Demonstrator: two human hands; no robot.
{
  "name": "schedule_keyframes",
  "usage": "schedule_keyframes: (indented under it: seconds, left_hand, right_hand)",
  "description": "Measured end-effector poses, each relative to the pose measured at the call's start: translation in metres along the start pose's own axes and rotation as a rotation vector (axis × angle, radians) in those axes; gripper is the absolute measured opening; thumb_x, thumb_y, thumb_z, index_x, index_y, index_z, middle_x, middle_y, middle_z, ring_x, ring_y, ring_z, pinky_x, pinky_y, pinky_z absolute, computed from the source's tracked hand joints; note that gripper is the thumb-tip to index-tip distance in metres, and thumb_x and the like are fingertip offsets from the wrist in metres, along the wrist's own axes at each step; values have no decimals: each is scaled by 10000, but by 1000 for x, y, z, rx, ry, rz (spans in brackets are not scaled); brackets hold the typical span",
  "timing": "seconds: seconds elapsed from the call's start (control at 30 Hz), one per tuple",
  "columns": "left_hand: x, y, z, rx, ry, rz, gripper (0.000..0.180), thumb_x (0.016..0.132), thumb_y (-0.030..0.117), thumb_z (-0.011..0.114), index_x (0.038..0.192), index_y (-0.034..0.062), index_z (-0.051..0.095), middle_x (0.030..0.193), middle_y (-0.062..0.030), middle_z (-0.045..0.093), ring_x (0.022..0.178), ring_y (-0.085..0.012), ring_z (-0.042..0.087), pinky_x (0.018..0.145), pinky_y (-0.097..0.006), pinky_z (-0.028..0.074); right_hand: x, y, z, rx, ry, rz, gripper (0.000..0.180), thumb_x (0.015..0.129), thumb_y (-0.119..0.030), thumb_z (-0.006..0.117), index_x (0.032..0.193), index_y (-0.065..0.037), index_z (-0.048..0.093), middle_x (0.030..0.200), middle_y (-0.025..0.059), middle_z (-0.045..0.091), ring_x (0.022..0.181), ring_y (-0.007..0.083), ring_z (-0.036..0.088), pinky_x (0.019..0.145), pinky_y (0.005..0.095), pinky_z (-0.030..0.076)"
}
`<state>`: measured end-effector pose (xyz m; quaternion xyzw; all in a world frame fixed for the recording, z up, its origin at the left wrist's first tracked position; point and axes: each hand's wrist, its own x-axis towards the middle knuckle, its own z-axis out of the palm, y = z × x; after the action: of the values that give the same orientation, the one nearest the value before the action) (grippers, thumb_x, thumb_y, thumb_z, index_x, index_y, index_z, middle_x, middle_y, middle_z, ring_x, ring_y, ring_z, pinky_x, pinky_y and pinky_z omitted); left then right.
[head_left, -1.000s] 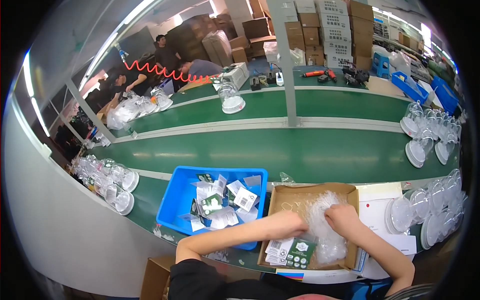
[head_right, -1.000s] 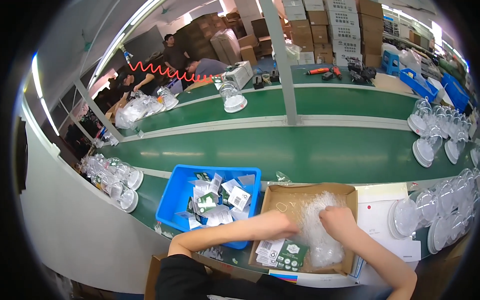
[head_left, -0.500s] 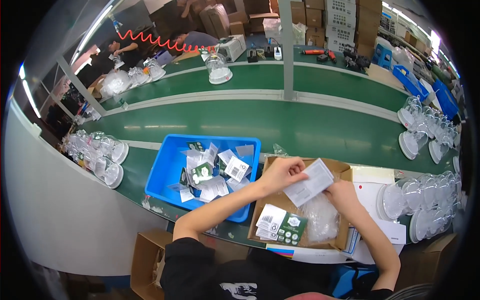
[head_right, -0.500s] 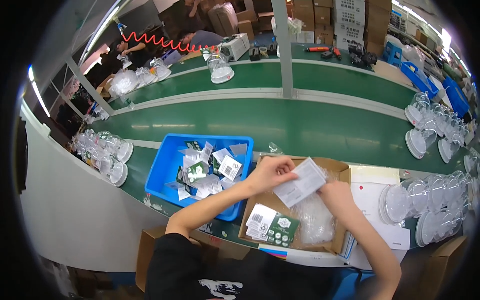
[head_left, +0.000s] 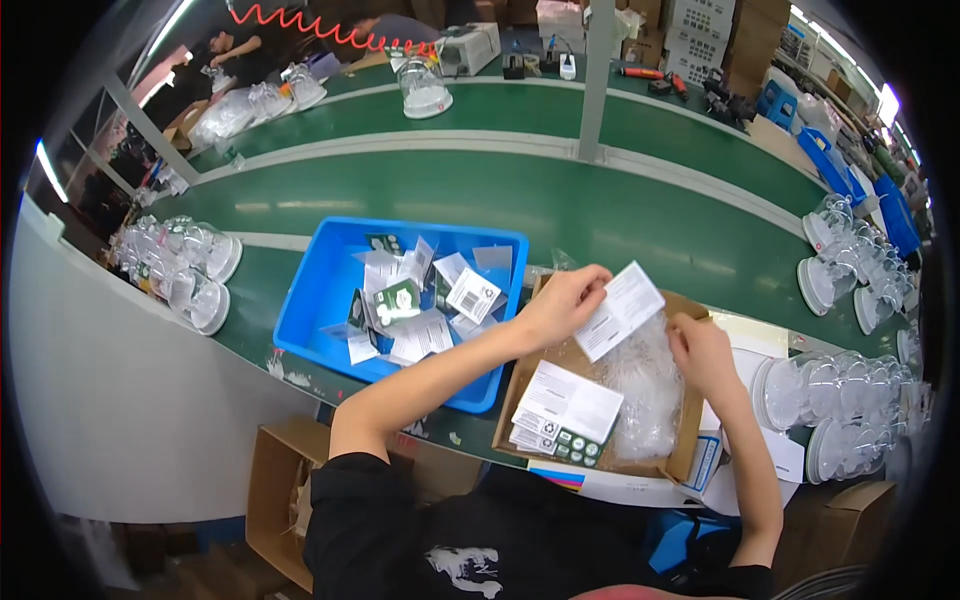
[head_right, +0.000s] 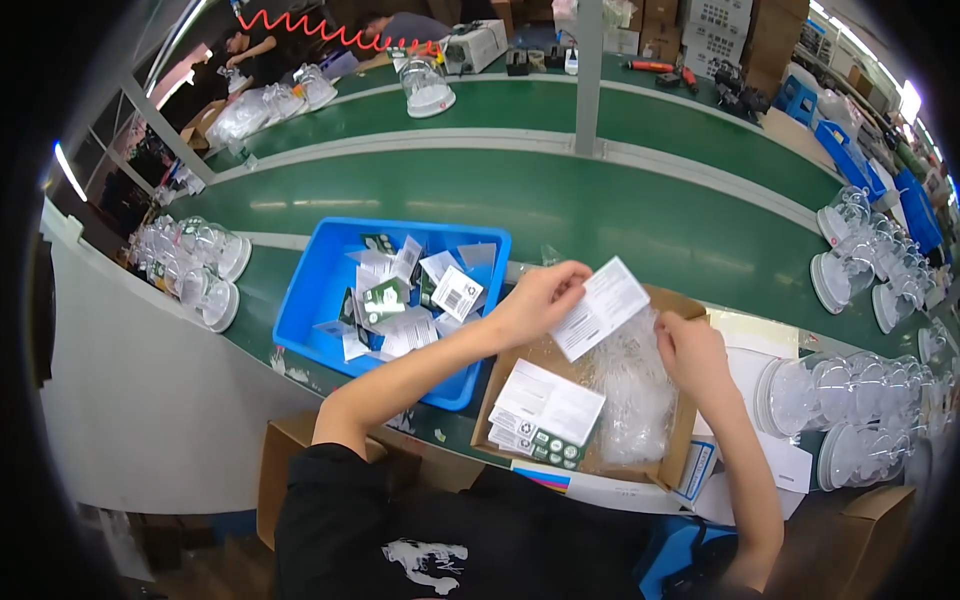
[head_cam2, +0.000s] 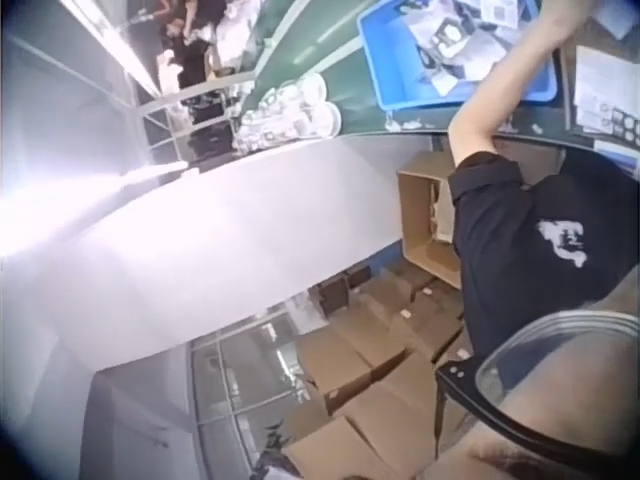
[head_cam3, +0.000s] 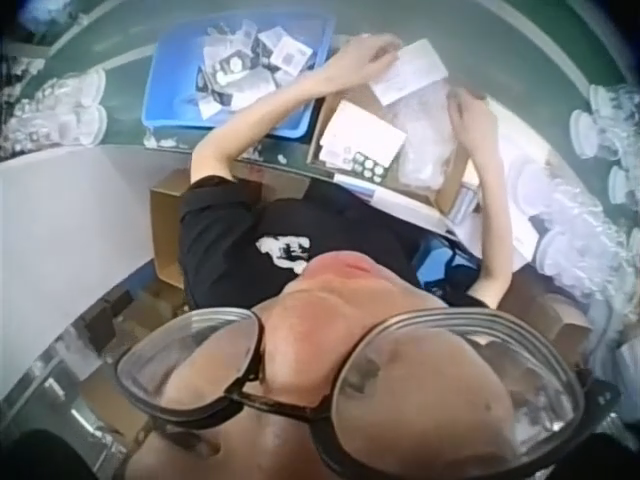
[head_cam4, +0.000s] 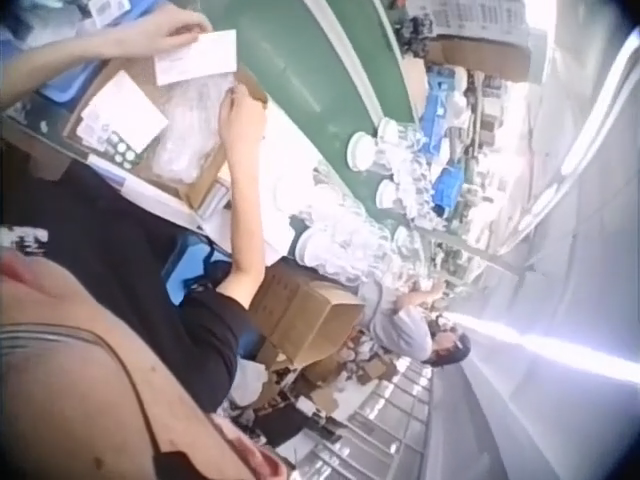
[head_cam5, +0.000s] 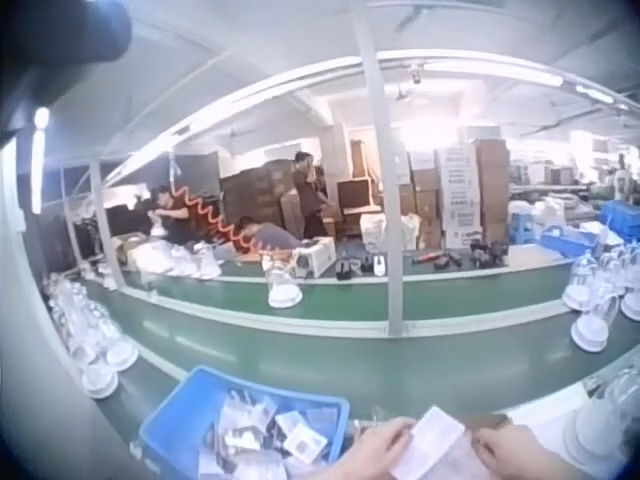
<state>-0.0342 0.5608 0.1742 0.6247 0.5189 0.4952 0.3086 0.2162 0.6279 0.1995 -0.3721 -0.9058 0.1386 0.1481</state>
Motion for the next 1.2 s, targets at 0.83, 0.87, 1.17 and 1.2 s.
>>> schedule_keyframes:
  seconds: [0.83,0.87,1.17,1.2]
  left_hand:
    - [4,-18,5,-204,-89,-234,385,891,-76,404,1107,46,698,855,-18,672,614,-53,523,505,-190,398]
    - [3,-18,7,-193,-81,-213,384,898,-64,402,1132,45,685,812,6,646,600,-40,498,517,-185,389]
    - [-3,-10,11,-31,-169,-254,426,898,-20,377,1223,77,635,1035,-5,662,682,-21,498,593,-188,436]
    - [-6,-8,10,-31,-185,-286,428,894,-30,373,1215,70,638,1060,-17,666,691,-33,508,599,-195,441]
  right_hand:
    - [32,-4,48,977,157,52,281,983,-206,504,870,-10,670,591,-65,428,541,23,388,486,211,306]
    - [28,-1,55,964,154,102,267,983,-186,501,884,-5,671,602,-64,438,568,21,394,501,211,301]
    - [13,-5,55,798,338,97,237,972,-160,525,1004,14,684,658,-34,543,594,27,404,515,216,307]
    - [10,-5,57,786,344,100,229,969,-151,529,998,14,686,675,-21,565,597,30,412,518,217,314]
